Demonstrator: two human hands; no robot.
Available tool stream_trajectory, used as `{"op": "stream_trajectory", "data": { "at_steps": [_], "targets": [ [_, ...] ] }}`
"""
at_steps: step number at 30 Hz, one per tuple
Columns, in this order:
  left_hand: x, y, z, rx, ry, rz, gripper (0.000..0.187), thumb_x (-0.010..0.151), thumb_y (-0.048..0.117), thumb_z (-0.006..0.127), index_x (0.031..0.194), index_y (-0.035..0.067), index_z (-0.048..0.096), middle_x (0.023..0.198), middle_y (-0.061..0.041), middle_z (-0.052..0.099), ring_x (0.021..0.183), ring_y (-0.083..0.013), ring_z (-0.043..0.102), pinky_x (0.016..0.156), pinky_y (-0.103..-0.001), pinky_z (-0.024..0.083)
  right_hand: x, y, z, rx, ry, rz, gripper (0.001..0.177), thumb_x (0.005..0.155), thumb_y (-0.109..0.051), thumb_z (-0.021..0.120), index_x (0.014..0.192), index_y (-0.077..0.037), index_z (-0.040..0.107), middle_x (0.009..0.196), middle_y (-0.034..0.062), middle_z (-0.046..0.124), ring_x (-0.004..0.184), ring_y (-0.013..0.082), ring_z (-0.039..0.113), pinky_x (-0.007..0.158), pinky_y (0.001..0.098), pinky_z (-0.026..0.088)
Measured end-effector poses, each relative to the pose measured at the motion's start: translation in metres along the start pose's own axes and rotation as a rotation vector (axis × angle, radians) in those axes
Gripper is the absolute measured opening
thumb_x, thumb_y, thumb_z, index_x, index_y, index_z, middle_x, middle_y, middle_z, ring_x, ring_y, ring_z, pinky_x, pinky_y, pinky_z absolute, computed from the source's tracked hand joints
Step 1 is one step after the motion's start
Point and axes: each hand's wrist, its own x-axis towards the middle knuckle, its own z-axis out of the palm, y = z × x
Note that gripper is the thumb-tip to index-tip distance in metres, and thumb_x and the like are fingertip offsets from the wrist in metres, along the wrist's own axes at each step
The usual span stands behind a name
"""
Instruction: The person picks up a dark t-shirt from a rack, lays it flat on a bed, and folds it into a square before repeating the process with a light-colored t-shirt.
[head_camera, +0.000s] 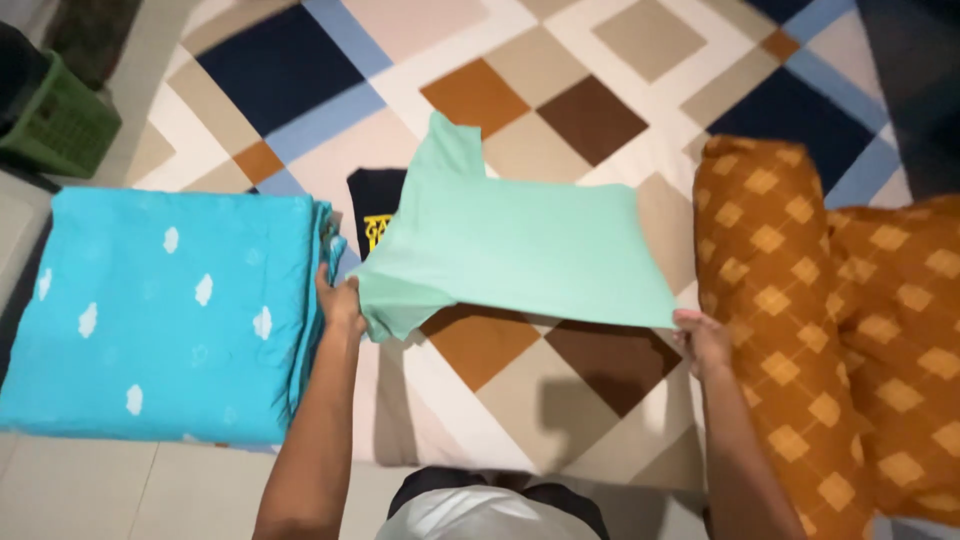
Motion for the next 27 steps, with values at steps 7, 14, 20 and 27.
{"op": "stream_trajectory", "data": {
  "at_steps": [7,14,20,27],
  "targets": [
    [-0.079,-0.085,-0.1,0.095,-0.273,-0.623,0.037,0.099,0.021,0.067,0.128,-0.001,0.063,0.11,-0.013,0.07,0.091,-0.024,0.069,0.08,-0.044,0.058,-0.037,0.129,-0.044,0.072,-0.17,0.0,0.021,0.094,0.004,0.058,0.112,0.007,0.069,0.085,0.012,0.064,0.073,0.0204,0.06,0.068,0.0312,0.049],
    [-0.1,-0.124,-0.138,0.32,-0.138,-0.423,0.022,0.099,0.014,0.064,0.116,0.003,0.068,0.098,-0.007,0.066,0.079,-0.015,0.06,0.071,-0.033,0.05,-0.033,0.178,-0.046,-0.08,-0.144,0.146,0.049,0.09,-0.024,0.066,0.131,0.002,0.059,0.111,0.0135,0.07,0.088,0.025,0.068,0.082,0.0385,0.057],
    [-0.102,-0.15,-0.131,0.323,-0.016,-0.149,0.016,0.105,0.014,0.059,0.115,0.002,0.062,0.095,-0.006,0.061,0.083,-0.0148,0.053,0.072,-0.031,0.046,0.028,0.208,0.015,-0.184,0.005,0.21,0.074,0.089,-0.036,0.08,0.147,-0.009,0.043,0.123,0.0049,0.054,0.108,0.0205,0.055,0.09,0.0379,0.051],
    [-0.125,-0.128,-0.109,0.248,0.106,-0.195,0.016,0.107,0.016,0.054,0.111,0.001,0.056,0.091,-0.004,0.053,0.081,-0.0157,0.047,0.068,-0.037,0.044,0.047,0.2,0.02,0.025,-0.125,0.117,0.024,0.099,-0.025,0.058,0.107,-0.003,0.061,0.105,0.0088,0.063,0.096,0.0189,0.062,0.088,0.0379,0.053]
  ]
}}
